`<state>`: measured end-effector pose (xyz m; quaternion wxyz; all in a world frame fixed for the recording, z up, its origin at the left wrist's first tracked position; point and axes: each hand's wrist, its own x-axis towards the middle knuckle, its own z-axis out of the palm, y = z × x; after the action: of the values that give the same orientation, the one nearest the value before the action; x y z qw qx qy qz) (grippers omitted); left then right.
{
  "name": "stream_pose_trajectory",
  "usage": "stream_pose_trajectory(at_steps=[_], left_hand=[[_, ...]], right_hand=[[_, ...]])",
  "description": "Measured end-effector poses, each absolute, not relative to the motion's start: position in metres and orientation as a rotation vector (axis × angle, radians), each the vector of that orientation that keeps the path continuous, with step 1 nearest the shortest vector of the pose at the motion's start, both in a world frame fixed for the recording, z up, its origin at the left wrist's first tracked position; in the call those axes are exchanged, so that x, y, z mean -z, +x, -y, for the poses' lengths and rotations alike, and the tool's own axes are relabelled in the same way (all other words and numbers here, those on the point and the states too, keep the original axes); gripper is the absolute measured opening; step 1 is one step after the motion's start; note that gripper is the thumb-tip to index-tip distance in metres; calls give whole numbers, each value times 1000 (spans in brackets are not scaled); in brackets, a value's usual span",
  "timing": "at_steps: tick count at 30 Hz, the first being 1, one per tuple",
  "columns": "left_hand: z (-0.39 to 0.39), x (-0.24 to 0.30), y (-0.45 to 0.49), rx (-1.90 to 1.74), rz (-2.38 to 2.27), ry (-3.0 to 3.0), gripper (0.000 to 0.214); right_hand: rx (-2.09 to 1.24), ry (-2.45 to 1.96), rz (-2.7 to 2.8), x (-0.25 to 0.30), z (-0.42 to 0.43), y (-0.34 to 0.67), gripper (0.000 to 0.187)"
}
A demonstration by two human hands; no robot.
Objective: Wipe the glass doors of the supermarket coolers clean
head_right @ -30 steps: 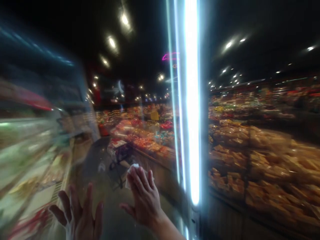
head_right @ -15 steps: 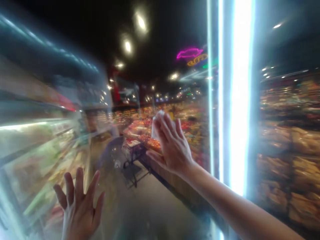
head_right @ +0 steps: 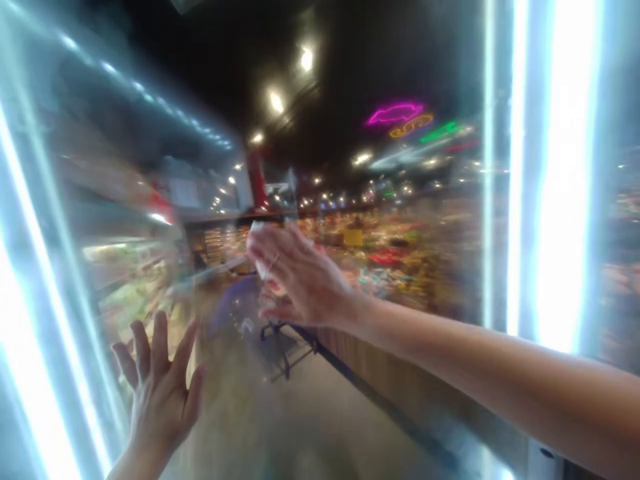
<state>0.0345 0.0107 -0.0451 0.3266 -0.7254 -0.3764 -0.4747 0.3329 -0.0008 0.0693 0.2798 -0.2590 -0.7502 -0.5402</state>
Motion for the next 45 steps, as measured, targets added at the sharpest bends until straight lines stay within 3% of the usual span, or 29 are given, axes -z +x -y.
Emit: stream_pose_trajectory(at_steps=[4, 10, 13, 16, 19, 23, 27, 32, 37, 42, 45], left_hand=[[-13, 39, 10, 1275, 988, -1889, 82], [-17, 28, -11, 1279, 960, -1869, 83], [-13, 17, -14, 1302, 889, -1842, 82], [-5, 5, -15, 1342, 859, -1834, 80], [-3, -4, -14, 1377, 876, -1833, 79], [-10, -10, -10, 1374, 846, -1827, 82], [-22, -23, 2, 1386, 775, -1814, 81], [-25, -50, 32, 1392, 713, -1815, 80], [-24, -79, 81, 1400, 598, -1860, 72], [-19, -105, 136, 1345, 526, -1857, 69], [-16, -120, 166, 1329, 504, -1792, 72]], right_hand=[[1688, -358, 2373, -50, -7, 302, 91], [1498, -703, 2034, -137, -21, 260, 97], [1556, -471, 2332, -130, -27, 238, 103], [1582, -275, 2569, -126, -32, 229, 96], [1504, -498, 2281, -153, -35, 227, 91], [1570, -557, 2164, -158, -28, 235, 100], [1726, -382, 2509, -160, -20, 274, 93], [1495, -760, 2124, -195, -2, 348, 98], [1545, -580, 2520, -168, 16, 421, 102], [1490, -879, 1999, -171, 30, 496, 97], [1460, -761, 2234, -157, 34, 521, 104]])
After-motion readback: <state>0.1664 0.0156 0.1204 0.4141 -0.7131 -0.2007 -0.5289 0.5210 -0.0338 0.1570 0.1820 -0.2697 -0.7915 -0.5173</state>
